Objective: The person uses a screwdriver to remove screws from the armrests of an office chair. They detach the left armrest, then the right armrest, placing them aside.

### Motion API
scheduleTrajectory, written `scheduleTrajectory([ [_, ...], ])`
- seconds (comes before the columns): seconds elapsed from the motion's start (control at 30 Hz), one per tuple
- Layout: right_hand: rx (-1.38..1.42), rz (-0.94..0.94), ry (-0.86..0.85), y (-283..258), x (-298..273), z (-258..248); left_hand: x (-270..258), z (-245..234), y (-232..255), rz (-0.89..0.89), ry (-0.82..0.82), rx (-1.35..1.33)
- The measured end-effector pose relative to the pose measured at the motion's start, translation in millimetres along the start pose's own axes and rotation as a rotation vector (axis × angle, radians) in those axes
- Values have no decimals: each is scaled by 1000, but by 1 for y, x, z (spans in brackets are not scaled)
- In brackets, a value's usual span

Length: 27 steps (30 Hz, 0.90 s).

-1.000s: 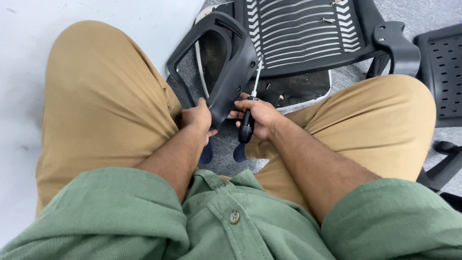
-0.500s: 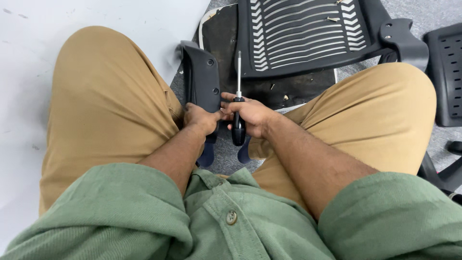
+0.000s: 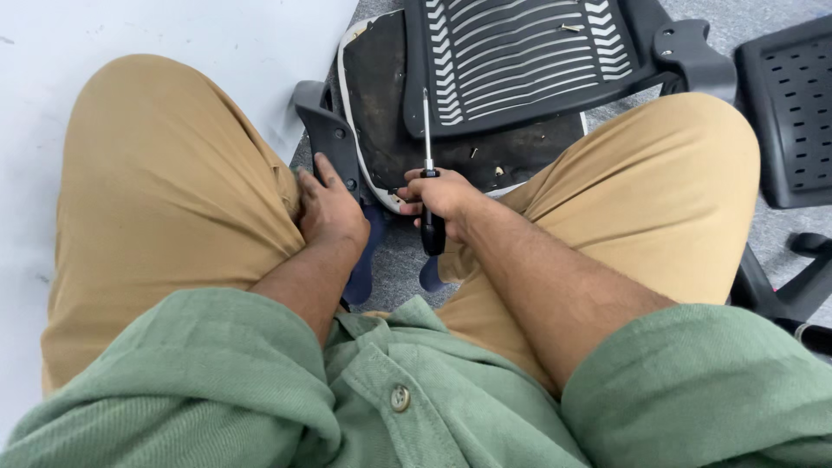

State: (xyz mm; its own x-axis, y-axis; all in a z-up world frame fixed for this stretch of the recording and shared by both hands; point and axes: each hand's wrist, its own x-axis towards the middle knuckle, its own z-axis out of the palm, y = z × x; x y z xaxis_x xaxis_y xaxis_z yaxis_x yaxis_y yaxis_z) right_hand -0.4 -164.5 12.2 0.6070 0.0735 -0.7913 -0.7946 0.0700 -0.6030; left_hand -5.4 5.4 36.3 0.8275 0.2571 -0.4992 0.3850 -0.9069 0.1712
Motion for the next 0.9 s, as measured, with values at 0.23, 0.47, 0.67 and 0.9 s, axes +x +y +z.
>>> scheduleTrajectory([
  [0.23, -84, 58, 47, -5, -1, 0, 7, 6, -8, 654, 104, 878],
  [0.47, -15, 123, 55, -9, -7, 1, -5, 6, -9, 691, -85, 1162],
  [0.67, -36, 125, 35, -13, -20, 3, -28, -9, -3, 694, -221, 1337],
  [0.9, -76, 118, 62, -21, -48, 6, -50, -27, 2, 634, -303, 1394],
])
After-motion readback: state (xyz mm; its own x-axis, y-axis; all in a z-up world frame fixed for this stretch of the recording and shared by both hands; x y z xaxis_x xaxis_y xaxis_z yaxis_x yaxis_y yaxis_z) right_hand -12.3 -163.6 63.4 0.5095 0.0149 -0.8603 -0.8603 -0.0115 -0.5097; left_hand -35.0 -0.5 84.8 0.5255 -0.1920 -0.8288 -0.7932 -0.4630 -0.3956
